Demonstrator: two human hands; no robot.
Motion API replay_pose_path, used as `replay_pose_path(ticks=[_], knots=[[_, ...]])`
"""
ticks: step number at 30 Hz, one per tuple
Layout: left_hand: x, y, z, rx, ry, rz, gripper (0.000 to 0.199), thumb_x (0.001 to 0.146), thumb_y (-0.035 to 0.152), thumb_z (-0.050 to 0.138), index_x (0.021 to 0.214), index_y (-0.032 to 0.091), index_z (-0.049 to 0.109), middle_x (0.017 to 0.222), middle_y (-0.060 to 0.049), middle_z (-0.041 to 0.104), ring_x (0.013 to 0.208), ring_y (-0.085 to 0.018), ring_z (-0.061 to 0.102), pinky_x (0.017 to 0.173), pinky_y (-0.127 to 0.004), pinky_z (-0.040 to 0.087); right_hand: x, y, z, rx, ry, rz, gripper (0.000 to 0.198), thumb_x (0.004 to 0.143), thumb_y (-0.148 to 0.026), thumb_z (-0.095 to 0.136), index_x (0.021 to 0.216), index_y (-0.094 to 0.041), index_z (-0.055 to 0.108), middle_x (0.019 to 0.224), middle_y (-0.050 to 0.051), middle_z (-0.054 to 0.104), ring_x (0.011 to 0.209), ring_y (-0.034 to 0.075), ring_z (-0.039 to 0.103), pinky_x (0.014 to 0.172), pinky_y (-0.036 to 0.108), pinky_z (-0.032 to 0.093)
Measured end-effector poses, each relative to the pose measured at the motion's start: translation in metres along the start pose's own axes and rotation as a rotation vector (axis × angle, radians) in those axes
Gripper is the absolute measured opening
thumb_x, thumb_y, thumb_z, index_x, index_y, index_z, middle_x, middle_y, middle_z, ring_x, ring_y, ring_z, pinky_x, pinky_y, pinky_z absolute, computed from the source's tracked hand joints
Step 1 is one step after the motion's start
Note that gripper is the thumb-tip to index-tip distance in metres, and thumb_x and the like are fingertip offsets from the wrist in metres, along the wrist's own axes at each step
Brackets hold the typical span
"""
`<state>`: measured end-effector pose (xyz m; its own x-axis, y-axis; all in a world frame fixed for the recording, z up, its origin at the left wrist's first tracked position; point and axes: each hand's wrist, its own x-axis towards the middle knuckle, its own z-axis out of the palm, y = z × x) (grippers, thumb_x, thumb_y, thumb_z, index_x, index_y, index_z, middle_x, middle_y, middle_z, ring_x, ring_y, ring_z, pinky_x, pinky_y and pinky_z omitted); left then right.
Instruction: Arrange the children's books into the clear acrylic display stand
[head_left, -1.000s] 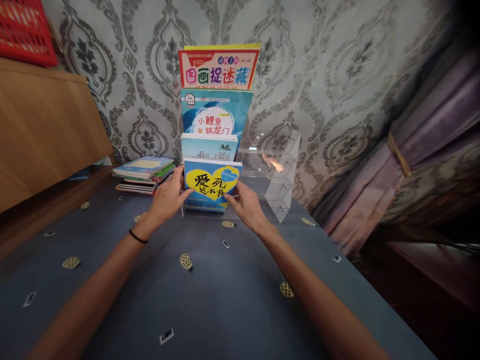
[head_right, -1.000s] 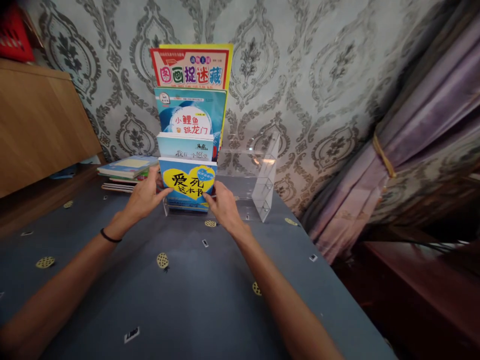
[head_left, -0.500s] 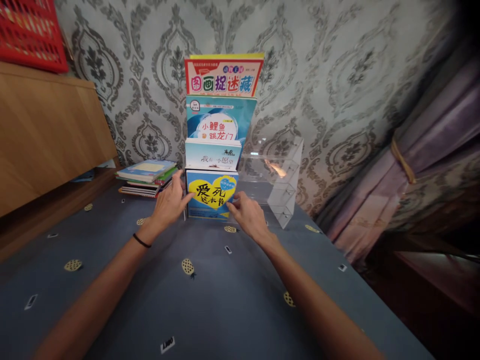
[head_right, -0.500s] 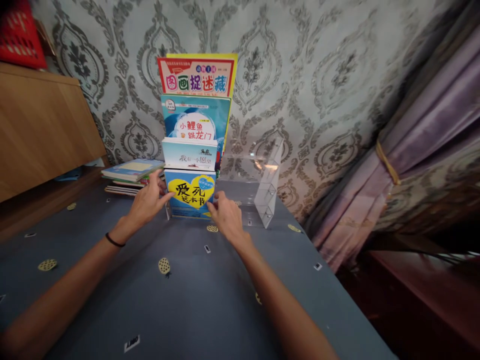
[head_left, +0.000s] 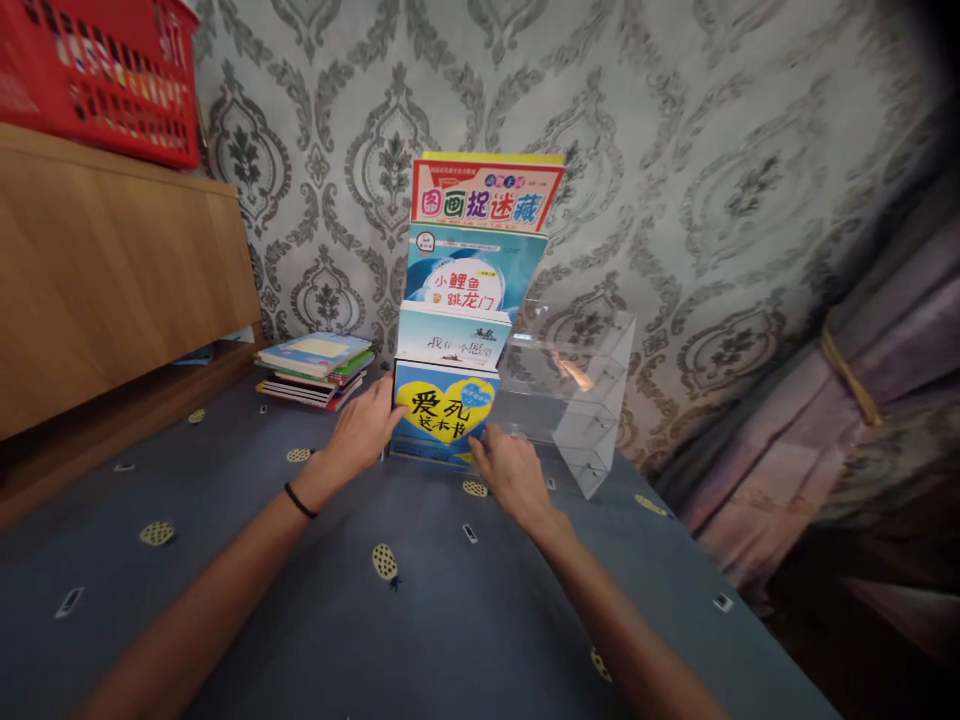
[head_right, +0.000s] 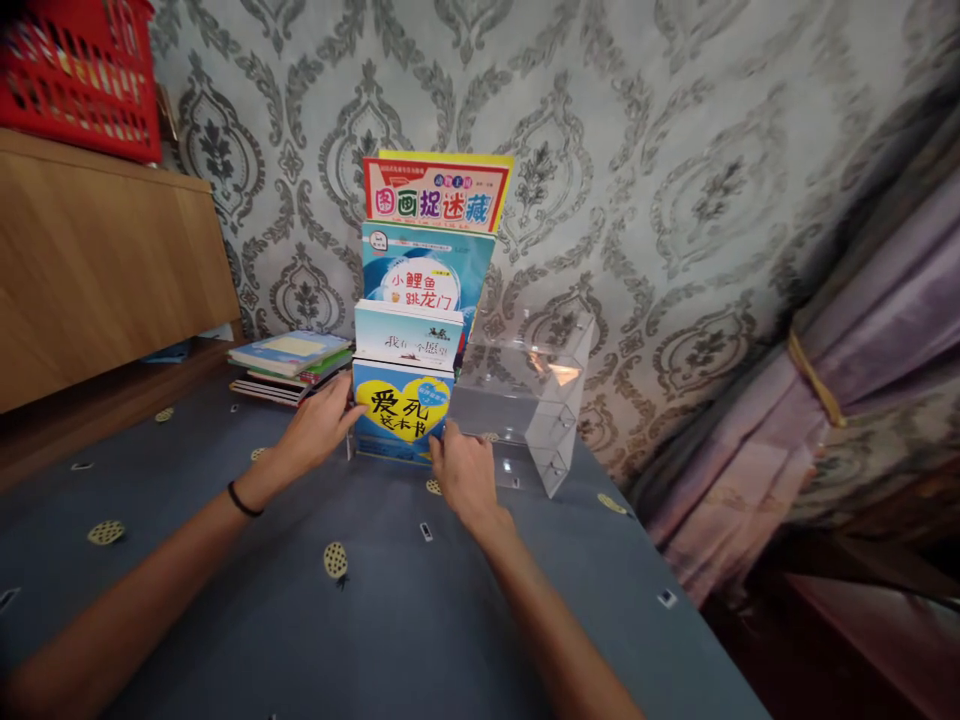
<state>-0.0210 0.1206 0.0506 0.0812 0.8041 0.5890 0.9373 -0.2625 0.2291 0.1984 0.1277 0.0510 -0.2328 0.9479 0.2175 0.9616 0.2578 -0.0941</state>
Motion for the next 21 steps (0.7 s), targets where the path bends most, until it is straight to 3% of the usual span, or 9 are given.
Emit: replay_pose_path(ticks=[8,21], knots=[[0.0,0.001,0.002,-0.033,-0.005,-0.018,0.036,0.094,0.017,0.056,0.128,0.014,0.046,0.12,-0.017,0.065,0.116,-0.03,0.063,0.095,-0.043,0.052,0.0,-0.002,0.005,-0.13,-0.016,-0.055,0.03,0.104,-0.026,0.036,0.115,-0.01,0.059,0.094,0.016,0.077,0.092,0.026,0.073,0.094,0.036,0.038],[0.003,-0.007,-0.002,-0.108,0.01,0.026,0.02,0.093,0.019,0.056,0.112,0.017,0.054,0.107,-0.011,0.067,0.093,-0.025,0.065,0.083,-0.04,0.054,-0.003,-0.006,0.01,-0.067,0.004,-0.058,0.025,0.102,-0.023,0.039,0.114,-0.008,0.055,0.095,0.02,0.076,0.091,0.029,0.073,0.097,0.04,0.038]])
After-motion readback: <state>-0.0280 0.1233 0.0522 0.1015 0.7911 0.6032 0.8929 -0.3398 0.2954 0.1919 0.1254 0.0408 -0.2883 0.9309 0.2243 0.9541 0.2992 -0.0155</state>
